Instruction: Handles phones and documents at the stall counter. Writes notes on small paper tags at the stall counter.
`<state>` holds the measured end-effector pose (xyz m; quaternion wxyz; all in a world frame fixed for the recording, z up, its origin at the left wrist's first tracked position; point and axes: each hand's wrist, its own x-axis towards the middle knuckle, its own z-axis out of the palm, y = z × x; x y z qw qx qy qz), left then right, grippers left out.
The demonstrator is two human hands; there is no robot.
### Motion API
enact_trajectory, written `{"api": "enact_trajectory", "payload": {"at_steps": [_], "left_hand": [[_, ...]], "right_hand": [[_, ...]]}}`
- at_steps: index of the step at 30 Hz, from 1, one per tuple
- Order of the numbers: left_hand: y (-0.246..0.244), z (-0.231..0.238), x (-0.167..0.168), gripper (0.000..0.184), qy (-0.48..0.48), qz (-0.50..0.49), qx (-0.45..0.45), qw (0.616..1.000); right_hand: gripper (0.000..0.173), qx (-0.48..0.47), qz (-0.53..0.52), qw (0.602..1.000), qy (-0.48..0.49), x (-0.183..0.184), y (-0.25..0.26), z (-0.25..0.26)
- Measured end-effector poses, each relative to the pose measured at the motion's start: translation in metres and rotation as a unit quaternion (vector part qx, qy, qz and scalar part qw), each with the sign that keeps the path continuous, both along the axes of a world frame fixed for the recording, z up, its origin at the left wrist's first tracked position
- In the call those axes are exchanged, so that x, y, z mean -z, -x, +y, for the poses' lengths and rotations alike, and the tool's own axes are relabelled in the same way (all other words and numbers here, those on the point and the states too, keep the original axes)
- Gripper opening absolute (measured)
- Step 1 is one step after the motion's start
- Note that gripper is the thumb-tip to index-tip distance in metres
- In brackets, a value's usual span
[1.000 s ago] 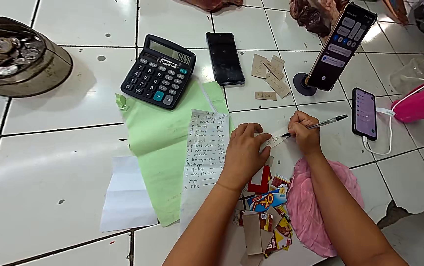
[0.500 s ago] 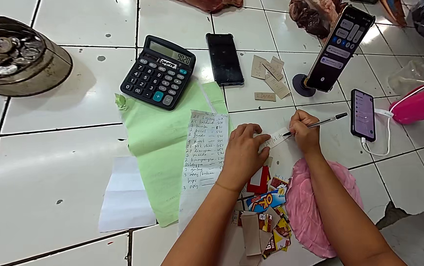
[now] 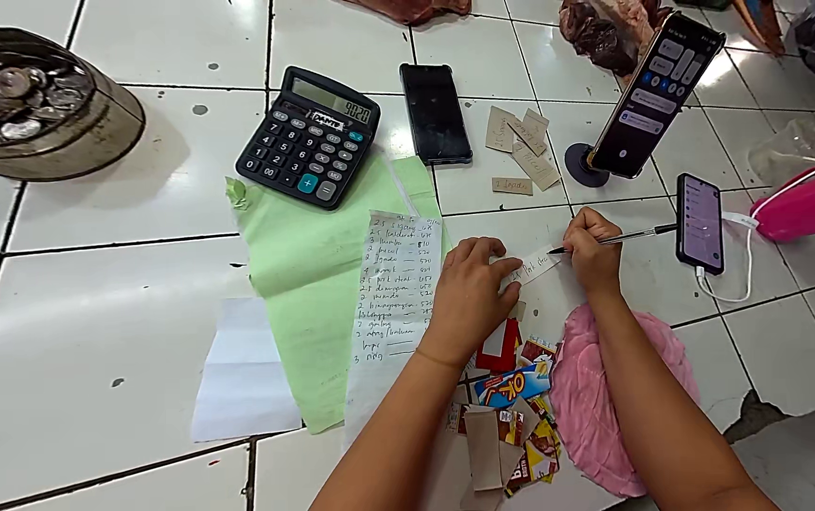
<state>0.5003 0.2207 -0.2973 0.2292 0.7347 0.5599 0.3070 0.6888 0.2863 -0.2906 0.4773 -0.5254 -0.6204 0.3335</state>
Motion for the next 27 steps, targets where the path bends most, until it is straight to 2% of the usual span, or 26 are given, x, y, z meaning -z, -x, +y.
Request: {"api": "enact_trajectory", "payload": {"at_steps": [9,12,15,18,22,25,27], "left_hand": [[0.001,0.0,0.0,0.021,0.001,0.006,0.0,1.0],[-0.001,-0.001,0.001,0.022,0.001,0.004,-0.002,1.0],[-0.003,-0.002,0.003,0.036,-0.002,0.024,-0.011,1.0],[-0.002,-0.001,0.002,0.046,0.003,0.033,-0.008,0.999],[0.011,0.002,-0.007,0.047,0.047,-0.03,0.086,0.995],[0.02,0.002,-0.015,0.06,0.102,-0.014,0.202,0.974],[0.021,0.002,-0.017,0.059,0.118,0.008,0.245,0.962]], "right_hand": [[0.029,0.011,0.018,1.0,0.008,0.002,-0.002,0.003],[0.024,0.007,0.035,0.999,-0.003,0.005,-0.011,0.006],[0.006,-0.025,-0.05,0.998,0.004,-0.004,-0.013,0.002],[0.027,-0.05,-0.157,0.985,0.042,-0.013,-0.004,-0.003],[0.04,-0.081,-0.22,0.971,0.044,-0.009,0.004,0.002],[0.045,-0.102,-0.23,0.967,0.029,-0.004,0.008,0.006],[0.047,-0.103,-0.228,0.968,0.029,-0.003,0.008,0.007]]}}
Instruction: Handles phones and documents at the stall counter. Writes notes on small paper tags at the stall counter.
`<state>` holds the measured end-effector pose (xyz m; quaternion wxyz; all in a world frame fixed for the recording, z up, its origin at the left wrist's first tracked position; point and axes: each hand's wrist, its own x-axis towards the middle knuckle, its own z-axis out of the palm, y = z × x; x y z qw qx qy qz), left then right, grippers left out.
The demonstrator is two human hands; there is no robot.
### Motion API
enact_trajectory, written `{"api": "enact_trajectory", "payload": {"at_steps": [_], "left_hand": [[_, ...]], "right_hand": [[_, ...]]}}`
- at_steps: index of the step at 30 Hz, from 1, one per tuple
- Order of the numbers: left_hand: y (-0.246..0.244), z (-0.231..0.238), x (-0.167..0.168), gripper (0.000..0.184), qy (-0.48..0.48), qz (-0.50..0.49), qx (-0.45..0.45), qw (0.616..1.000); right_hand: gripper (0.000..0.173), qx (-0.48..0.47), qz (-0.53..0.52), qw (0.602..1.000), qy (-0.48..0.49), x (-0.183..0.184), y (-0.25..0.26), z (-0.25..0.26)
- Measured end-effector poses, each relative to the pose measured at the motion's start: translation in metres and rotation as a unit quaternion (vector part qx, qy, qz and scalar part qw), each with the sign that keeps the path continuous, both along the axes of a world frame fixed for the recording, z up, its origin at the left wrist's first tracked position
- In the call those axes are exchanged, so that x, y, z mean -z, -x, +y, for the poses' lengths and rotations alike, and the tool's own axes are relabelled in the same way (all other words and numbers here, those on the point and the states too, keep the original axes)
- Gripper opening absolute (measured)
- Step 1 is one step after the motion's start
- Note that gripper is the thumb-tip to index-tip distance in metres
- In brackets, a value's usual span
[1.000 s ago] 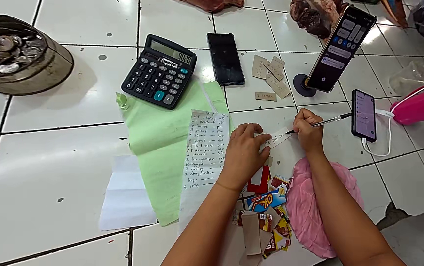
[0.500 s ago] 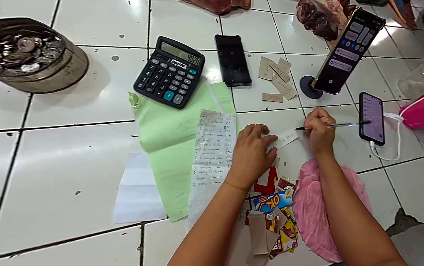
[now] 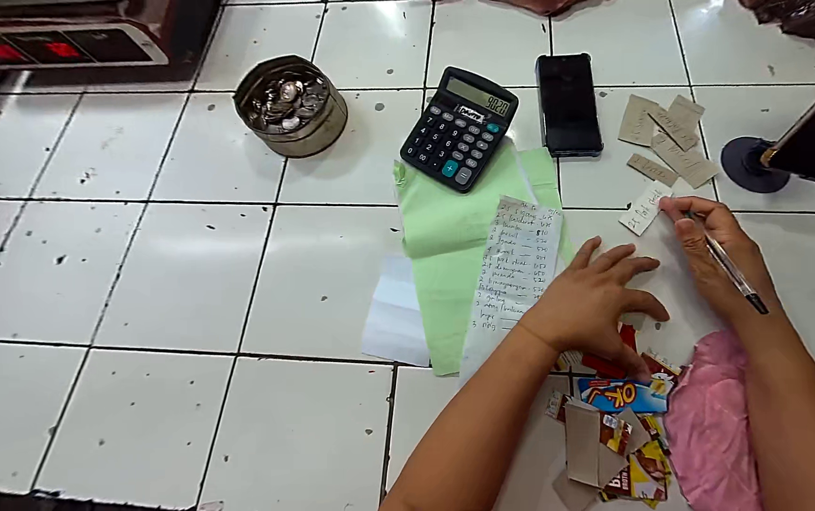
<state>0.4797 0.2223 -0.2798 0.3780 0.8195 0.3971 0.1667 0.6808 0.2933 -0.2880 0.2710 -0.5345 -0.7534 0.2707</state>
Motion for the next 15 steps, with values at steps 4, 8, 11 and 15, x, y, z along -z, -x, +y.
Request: {"api": "enact_trajectory", "payload": {"at_steps": [4,8,11,15], "left_hand": [[-0.005,0.0,0.001,0.037,-0.012,0.003,-0.022,1.0],[-0.011,-0.001,0.007,0.027,-0.064,-0.033,-0.103,0.992],[-0.012,0.001,0.011,0.029,-0.096,-0.065,-0.153,0.981],[-0.007,0.001,0.009,0.053,-0.062,-0.068,-0.111,0.99]], "right_hand": [[0.046,0.024,0.077,0.997,0.003,0.0,-0.003,0.001],[0.037,0.051,0.15,0.987,0.015,-0.006,-0.003,-0.003],[0.026,-0.021,0.128,0.991,0.01,-0.006,-0.003,-0.006],[0.032,-0.078,0.044,0.996,0.004,0.002,0.0,-0.005]]}}
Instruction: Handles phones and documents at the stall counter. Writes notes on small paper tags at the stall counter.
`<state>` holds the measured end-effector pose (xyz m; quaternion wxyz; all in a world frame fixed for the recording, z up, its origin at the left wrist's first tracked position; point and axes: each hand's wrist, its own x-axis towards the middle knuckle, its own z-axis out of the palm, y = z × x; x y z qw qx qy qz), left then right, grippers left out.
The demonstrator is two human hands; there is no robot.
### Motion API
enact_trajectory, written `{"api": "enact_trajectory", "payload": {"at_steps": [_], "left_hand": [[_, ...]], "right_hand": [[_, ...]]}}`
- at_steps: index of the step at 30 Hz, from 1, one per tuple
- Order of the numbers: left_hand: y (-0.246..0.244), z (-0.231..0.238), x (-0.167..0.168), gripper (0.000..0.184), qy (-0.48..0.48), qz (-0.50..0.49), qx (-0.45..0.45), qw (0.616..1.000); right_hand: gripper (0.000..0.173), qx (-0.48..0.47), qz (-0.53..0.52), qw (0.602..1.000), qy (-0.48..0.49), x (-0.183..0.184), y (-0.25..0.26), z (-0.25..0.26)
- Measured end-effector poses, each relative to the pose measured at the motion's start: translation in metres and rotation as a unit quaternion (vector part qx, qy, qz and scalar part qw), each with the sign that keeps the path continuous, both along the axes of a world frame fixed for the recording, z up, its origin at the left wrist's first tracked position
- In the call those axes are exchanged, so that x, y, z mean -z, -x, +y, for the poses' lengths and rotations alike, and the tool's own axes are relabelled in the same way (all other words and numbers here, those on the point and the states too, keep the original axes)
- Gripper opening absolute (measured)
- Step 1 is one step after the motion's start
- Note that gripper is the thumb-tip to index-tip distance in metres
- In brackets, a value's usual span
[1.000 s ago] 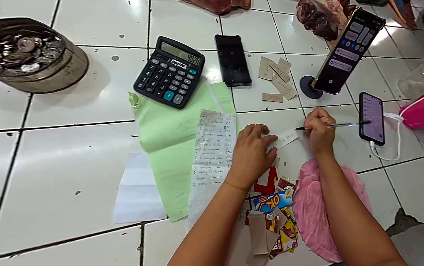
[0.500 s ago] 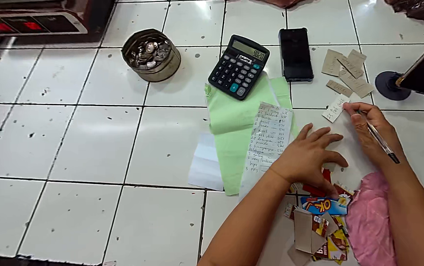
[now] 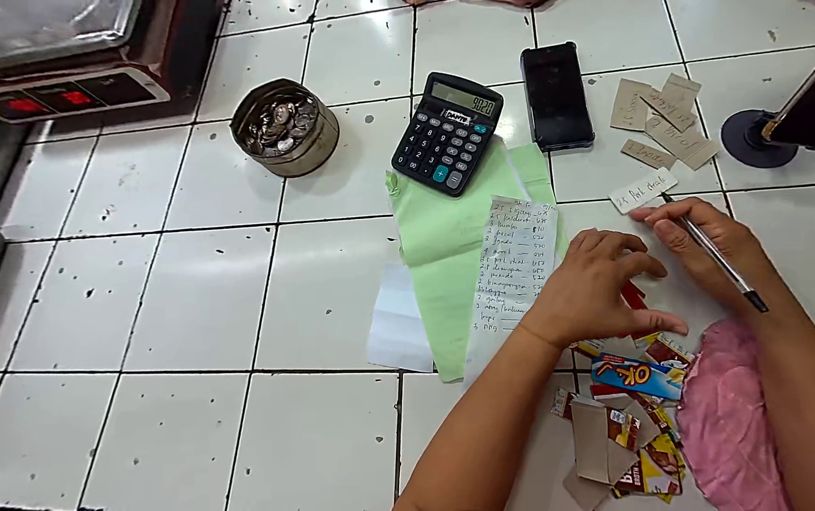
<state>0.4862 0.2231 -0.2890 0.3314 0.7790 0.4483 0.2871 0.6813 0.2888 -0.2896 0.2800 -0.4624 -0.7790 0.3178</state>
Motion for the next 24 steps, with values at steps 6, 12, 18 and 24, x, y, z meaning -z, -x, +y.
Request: {"api": "enact_trajectory", "payload": {"at_steps": [6,12,18,24], "left_hand": [[-0.006,-0.001,0.004,0.048,-0.022,0.041,0.003,0.999],[-0.003,0.003,-0.002,0.032,0.023,-0.111,-0.078,0.991],[-0.002,0.005,-0.002,0.036,0.025,-0.221,-0.193,0.956],[-0.005,0.004,0.001,0.038,0.022,-0.247,-0.192,0.949]], "right_hand": [[0.037,-0.004,0.013,1.0,-0.001,0.001,0.004,-0.002],[0.022,0.025,0.092,0.995,0.003,-0.003,0.004,-0.007],[0.016,-0.073,0.117,0.987,0.08,-0.006,0.003,-0.015],[0.022,-0.081,0.16,0.979,0.099,-0.002,0.009,-0.016]]}}
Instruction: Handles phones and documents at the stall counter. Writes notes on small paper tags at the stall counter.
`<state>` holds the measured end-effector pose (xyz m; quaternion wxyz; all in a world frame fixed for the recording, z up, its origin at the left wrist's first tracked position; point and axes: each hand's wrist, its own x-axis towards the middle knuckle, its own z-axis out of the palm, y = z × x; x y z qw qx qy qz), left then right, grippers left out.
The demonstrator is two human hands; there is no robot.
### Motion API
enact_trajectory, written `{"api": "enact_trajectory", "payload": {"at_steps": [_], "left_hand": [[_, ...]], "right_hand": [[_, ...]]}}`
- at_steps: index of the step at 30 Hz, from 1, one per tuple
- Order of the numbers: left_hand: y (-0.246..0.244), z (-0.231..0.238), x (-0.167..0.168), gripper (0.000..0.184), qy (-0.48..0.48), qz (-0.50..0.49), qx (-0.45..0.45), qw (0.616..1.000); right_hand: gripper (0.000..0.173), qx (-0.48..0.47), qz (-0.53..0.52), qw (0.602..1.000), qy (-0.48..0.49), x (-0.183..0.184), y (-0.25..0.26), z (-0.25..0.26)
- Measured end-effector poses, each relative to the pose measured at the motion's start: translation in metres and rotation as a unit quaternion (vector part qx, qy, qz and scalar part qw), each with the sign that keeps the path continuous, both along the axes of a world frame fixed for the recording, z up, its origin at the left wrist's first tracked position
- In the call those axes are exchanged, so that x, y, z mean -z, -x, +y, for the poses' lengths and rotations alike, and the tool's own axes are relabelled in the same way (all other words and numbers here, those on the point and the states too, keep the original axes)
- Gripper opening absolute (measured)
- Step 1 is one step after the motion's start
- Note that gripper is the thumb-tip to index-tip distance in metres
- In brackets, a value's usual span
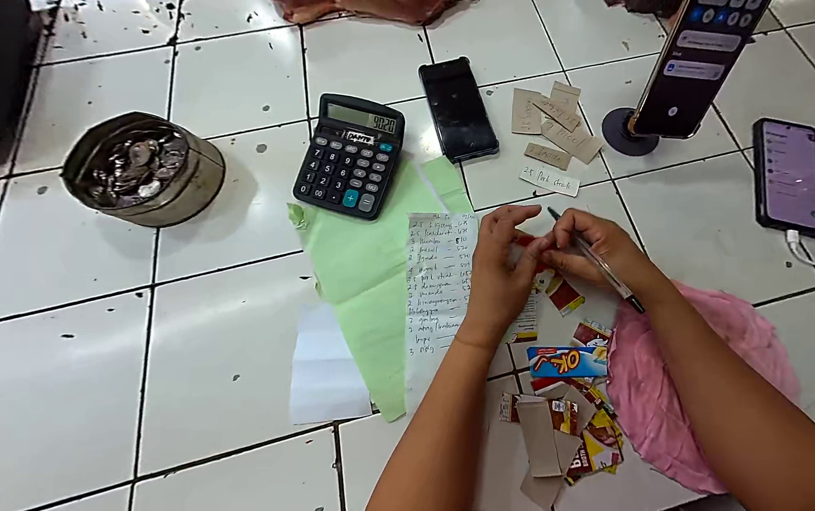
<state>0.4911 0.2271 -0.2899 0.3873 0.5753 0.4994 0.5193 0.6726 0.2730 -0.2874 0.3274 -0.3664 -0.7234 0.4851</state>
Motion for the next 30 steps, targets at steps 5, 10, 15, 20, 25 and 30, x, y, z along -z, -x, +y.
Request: {"api": "enact_trajectory", "payload": {"at_steps": [5,10,15,20,25,30], "left_hand": [[0.001,0.001,0.003,0.033,-0.048,0.098,-0.067,0.992],[0.001,-0.001,0.007,0.039,-0.039,0.282,-0.009,0.959],[-0.001,-0.002,0.002,0.043,-0.016,0.178,0.053,0.982],[-0.003,-0.003,0.009,0.036,-0.085,0.267,0.076,0.957],[-0.011,-0.008,0.013,0.054,-0.068,0.408,0.124,0.902],[-0.008,-0.008,0.009,0.046,-0.05,0.391,0.147,0.907]], "right_hand": [[0.021,0.071,0.08,0.987,-0.122,0.001,-0.012,0.008],[0.016,0.075,-0.05,0.994,-0.062,-0.001,-0.027,0.012],[0.016,0.119,-0.028,0.991,-0.051,-0.006,-0.023,0.014],[0.036,0.138,0.006,0.988,-0.069,-0.008,-0.015,0.014],[0.026,0.151,0.045,0.986,-0.05,-0.005,-0.017,0.017],[0.015,0.16,0.097,0.982,-0.01,0.0,-0.016,0.017]]}}
